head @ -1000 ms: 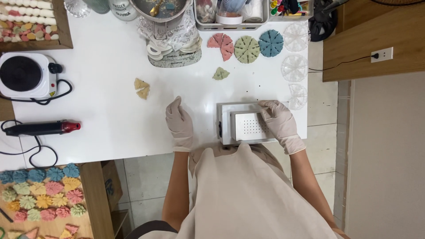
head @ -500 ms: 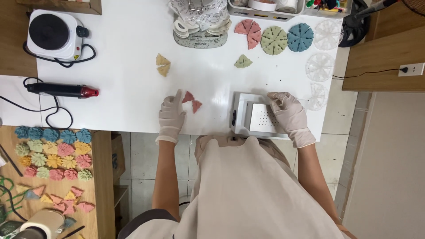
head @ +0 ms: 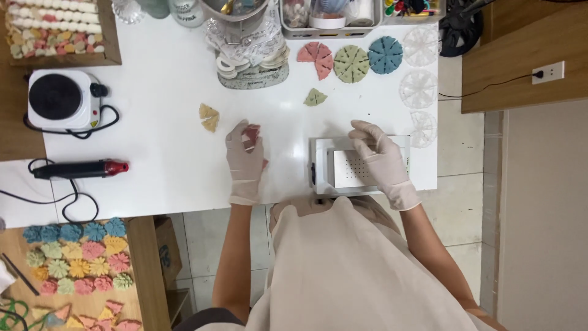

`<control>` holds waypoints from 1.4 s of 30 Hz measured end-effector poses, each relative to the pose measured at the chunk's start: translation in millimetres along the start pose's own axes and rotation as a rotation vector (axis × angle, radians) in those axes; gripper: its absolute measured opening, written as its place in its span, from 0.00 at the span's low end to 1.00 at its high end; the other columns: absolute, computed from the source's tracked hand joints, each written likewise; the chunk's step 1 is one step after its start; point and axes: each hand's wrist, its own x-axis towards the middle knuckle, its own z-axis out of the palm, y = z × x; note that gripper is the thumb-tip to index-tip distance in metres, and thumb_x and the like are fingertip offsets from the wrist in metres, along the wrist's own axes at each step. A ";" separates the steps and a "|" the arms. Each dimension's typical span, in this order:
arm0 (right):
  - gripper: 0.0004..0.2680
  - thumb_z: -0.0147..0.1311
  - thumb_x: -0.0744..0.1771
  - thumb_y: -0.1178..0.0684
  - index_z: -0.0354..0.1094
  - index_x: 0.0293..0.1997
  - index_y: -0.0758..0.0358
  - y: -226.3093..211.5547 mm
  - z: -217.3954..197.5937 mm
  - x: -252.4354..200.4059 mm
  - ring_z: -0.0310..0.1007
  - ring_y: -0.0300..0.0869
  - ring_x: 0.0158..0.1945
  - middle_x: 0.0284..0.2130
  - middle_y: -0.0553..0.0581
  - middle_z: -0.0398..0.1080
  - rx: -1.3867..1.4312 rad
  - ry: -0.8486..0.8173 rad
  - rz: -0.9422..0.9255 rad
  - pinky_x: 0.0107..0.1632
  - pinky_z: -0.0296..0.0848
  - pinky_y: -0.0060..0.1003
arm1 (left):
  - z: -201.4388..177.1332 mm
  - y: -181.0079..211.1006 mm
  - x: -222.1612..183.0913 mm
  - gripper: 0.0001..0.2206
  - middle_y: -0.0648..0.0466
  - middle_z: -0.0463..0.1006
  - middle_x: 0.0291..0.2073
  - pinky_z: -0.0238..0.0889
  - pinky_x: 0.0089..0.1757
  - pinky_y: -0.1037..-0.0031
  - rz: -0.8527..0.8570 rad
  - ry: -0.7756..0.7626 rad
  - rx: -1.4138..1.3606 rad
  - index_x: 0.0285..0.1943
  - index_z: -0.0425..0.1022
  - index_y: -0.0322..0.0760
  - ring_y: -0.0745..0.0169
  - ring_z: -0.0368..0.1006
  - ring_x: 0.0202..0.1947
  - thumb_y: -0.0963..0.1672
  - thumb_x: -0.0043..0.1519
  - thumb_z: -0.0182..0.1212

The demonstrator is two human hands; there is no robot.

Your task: The recorder is assembling decorative wax pieces and placing them onto a grid-like machine, likely for candle production.

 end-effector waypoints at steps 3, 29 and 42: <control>0.17 0.50 0.68 0.59 0.60 0.67 0.58 -15.3 22.7 9.7 0.70 0.34 0.47 0.50 0.49 0.73 0.484 -0.057 0.124 0.50 0.71 0.31 | 33.4 73.3 -4.2 0.24 0.52 0.76 0.55 0.75 0.45 0.72 -0.003 -0.111 -0.278 0.67 0.67 0.40 0.62 0.78 0.49 0.37 0.61 0.64; 0.12 0.50 0.72 0.60 0.66 0.65 0.62 -42.1 -29.9 31.0 0.78 0.49 0.48 0.47 0.62 0.74 -0.106 0.481 -0.381 0.50 0.75 0.38 | 157.3 182.9 -14.4 0.21 0.43 0.75 0.57 0.67 0.54 0.64 0.248 -0.192 -0.054 0.76 0.62 0.38 0.46 0.74 0.55 0.45 0.73 0.47; 0.12 0.47 0.72 0.60 0.65 0.65 0.62 -26.8 -26.9 41.0 0.77 0.52 0.46 0.46 0.63 0.74 -0.104 0.428 -0.351 0.50 0.74 0.40 | 166.4 168.1 -6.3 0.20 0.42 0.73 0.63 0.65 0.56 0.61 0.280 -0.216 -0.016 0.75 0.60 0.36 0.42 0.72 0.58 0.44 0.74 0.43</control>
